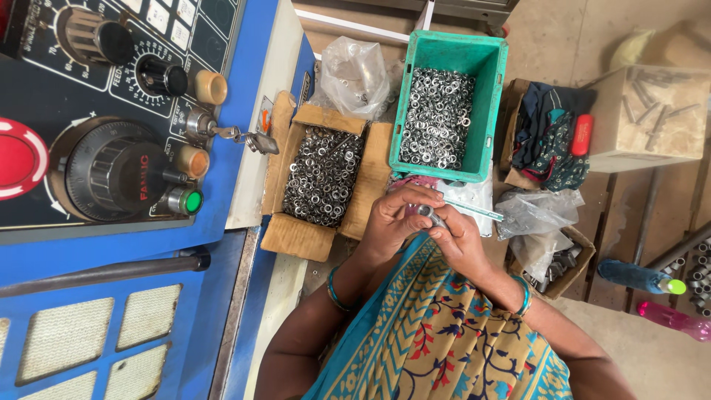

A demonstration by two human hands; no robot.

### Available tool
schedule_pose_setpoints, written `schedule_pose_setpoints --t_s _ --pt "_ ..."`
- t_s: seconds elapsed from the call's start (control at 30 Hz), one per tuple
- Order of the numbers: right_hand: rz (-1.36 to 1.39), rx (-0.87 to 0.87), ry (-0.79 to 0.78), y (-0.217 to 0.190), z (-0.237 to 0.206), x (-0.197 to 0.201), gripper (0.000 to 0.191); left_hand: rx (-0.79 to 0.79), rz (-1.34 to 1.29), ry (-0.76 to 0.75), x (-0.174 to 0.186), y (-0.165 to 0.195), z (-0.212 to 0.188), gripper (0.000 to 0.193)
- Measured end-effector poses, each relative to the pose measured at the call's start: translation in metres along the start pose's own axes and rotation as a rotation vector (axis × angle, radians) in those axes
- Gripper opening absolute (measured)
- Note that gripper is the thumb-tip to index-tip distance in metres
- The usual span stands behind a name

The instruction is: The person sorts small metal washers from a cardboard box into a green plastic bin. They open the machine door, place a washer inside, close the door, and continue sorting washers by hand.

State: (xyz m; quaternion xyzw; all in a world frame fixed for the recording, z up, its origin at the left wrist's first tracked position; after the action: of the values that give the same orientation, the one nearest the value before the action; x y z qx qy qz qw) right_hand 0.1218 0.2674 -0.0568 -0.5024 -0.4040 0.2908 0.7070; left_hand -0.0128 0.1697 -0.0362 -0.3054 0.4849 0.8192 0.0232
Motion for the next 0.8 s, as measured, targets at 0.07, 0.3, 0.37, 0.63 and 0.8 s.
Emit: schedule_pose_setpoints --t_s 0.07,0.3,0.37,0.63,0.8 --pt "0.005 -0.006 0.000 0.004 -0.001 0.000 0.043 0.055 -0.021 -0.014 0.000 0.000 -0.001 0.027" --pt "0.337 -0.136 -0.203 0.030 -0.011 -0.004 0.055 0.179 -0.033 -0.097 0.005 0.007 -0.003 0.033" --pt "0.554 -0.254 -0.291 0.035 -0.013 -0.008 0.056 0.168 0.006 -0.141 0.008 0.008 -0.003 0.035" --pt "0.534 -0.320 -0.303 0.017 -0.006 -0.009 0.048 0.211 -0.028 -0.163 0.022 0.005 -0.003 0.038" --pt "0.263 -0.256 -0.135 -0.006 -0.005 -0.007 0.041 0.309 -0.059 -0.113 0.023 0.006 -0.004 0.040"
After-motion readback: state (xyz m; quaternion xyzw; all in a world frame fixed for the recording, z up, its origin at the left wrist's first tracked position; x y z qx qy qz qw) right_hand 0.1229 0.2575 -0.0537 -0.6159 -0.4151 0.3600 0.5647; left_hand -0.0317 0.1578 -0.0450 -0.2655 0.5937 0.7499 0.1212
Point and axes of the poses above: each hand's wrist, its own z-axis towards the middle knuckle, its own x-axis out of the back of the hand, y = z × x, the point moved 3 cm from there along z, towards the middle knuckle, and after that the axes turned 3 degrees about -x, right-handed, at the moved point
